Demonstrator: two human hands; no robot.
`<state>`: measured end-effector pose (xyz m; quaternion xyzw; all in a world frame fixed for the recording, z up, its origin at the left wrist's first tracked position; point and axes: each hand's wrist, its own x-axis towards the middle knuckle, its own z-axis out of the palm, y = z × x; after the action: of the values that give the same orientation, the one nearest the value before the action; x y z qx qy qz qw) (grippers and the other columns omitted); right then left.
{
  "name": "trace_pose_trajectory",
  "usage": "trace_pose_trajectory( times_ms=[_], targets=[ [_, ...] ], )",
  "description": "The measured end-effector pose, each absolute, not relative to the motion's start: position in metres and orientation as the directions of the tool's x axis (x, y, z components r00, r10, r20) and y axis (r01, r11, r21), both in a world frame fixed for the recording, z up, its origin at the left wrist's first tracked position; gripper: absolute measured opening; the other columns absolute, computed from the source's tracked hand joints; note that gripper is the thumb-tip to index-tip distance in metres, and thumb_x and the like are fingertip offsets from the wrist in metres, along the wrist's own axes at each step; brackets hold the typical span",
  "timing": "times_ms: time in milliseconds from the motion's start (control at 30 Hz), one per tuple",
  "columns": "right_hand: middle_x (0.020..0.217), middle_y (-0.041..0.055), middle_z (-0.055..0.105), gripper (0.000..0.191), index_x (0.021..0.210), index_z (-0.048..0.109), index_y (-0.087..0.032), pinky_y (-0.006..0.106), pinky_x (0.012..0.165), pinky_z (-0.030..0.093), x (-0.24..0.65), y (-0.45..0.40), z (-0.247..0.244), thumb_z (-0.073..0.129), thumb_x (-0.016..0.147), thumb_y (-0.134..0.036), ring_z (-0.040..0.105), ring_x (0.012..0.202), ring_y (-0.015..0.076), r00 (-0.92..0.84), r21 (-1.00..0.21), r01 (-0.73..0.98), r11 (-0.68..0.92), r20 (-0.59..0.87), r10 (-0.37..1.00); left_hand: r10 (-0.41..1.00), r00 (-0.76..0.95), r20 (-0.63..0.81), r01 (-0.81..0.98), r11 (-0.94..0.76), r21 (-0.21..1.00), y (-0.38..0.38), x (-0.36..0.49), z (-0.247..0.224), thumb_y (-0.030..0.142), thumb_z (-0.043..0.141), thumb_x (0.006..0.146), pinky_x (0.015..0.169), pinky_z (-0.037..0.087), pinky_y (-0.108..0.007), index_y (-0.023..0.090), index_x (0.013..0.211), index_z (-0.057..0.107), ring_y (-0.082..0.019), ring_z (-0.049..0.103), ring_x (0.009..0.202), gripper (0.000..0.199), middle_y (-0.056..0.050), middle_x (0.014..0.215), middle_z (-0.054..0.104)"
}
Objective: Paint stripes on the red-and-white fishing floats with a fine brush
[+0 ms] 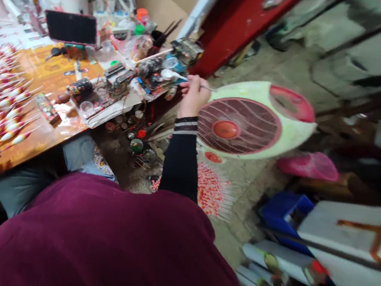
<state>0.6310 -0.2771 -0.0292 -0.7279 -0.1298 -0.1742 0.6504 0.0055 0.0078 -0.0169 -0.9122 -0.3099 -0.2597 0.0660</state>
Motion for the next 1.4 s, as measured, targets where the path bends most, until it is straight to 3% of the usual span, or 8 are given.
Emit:
trace_pose_trajectory(
  times_ms=[100,200,367,600,767,967,1133,1400],
  targets=[
    [0.072,0.0032,0.074,0.024,0.090,0.072,-0.021,0.027,0.053,0.040,0.620,-0.278,-0.031,0.054,0.105,-0.021,0.055,0.051,0.0084,0.955,-0.950,0.279,-0.142,0.290,-0.063,0.566,0.661,0.493,0.621,-0.781,0.065,-0.003,0.014,-0.006,0.033,0.064,0.109,0.082,0.044,-0.037,0.018,0.110,0.086,-0.020,0.064,0.081,0.026,-0.012,0.094,0.079],
    [0.075,-0.0023,0.074,0.022,0.086,0.073,-0.031,0.031,0.054,0.049,0.612,-0.279,-0.034,0.059,0.101,-0.023,0.062,0.056,0.0145,0.953,-0.944,0.298,-0.139,0.302,-0.007,0.616,0.658,0.432,0.641,-0.760,0.107,-0.005,0.024,0.004,0.034,0.062,0.112,0.080,0.044,-0.034,0.017,0.114,0.086,-0.018,0.065,0.080,0.029,-0.012,0.095,0.079],
    [0.060,-0.0021,0.067,0.039,0.072,0.069,-0.028,0.026,0.051,0.044,0.596,-0.277,-0.030,0.050,0.101,-0.010,0.052,0.047,0.0087,0.910,-0.934,0.356,-0.032,0.355,-0.213,0.652,0.670,0.355,0.650,-0.746,0.142,0.002,0.047,0.018,0.043,0.056,0.115,0.082,0.047,-0.032,0.010,0.111,0.084,-0.017,0.070,0.087,0.044,-0.012,0.098,0.081],
    [0.072,-0.0001,0.069,0.034,0.096,0.076,-0.021,0.019,0.052,0.045,0.516,-0.254,-0.041,0.055,0.108,-0.045,0.058,0.055,0.0064,0.747,-0.743,0.654,0.142,0.606,-0.272,0.557,0.661,0.503,0.599,-0.795,0.093,0.019,0.055,0.004,0.044,0.053,0.114,0.078,0.046,-0.033,0.016,0.103,0.081,-0.021,0.070,0.083,0.042,-0.010,0.093,0.080],
    [0.087,0.0022,0.075,0.036,0.113,0.076,-0.020,0.027,0.062,0.057,0.415,-0.223,-0.056,0.049,0.111,-0.043,0.068,0.066,0.0115,0.687,-0.684,0.717,0.133,0.726,0.027,0.577,0.650,0.494,0.584,-0.796,0.162,0.029,0.053,-0.010,0.041,0.055,0.110,0.076,0.045,-0.037,0.024,0.102,0.077,-0.026,0.069,0.085,0.029,-0.010,0.093,0.076],
    [0.090,0.0040,0.080,0.023,0.114,0.075,-0.026,0.037,0.077,0.068,0.331,-0.183,-0.073,0.054,0.106,-0.032,0.077,0.080,0.0185,0.439,-0.574,0.742,0.346,0.807,0.396,0.578,0.654,0.488,0.574,-0.799,0.177,0.034,0.057,-0.011,0.035,0.058,0.108,0.077,0.045,-0.039,0.025,0.100,0.075,-0.027,0.068,0.086,0.021,-0.010,0.091,0.074],
    [0.094,0.0058,0.082,0.026,0.118,0.075,-0.024,0.038,0.081,0.070,0.298,-0.155,-0.092,0.051,0.106,-0.026,0.079,0.087,0.0184,0.341,-0.557,0.712,0.429,0.807,0.483,0.503,0.692,0.519,0.545,-0.835,0.082,0.037,0.063,-0.012,0.031,0.055,0.109,0.073,0.044,-0.038,0.023,0.097,0.074,-0.027,0.067,0.083,0.023,-0.010,0.087,0.073],
    [0.107,0.0090,0.083,0.032,0.131,0.072,-0.024,0.040,0.089,0.071,0.284,-0.139,-0.116,0.049,0.109,-0.027,0.080,0.099,0.0200,0.347,-0.552,0.737,0.391,0.805,0.482,0.493,0.678,0.545,0.540,-0.837,0.085,0.039,0.074,-0.021,0.034,0.050,0.110,0.072,0.042,-0.038,0.022,0.088,0.069,-0.026,0.065,0.078,0.032,-0.010,0.081,0.070]
  ],
)
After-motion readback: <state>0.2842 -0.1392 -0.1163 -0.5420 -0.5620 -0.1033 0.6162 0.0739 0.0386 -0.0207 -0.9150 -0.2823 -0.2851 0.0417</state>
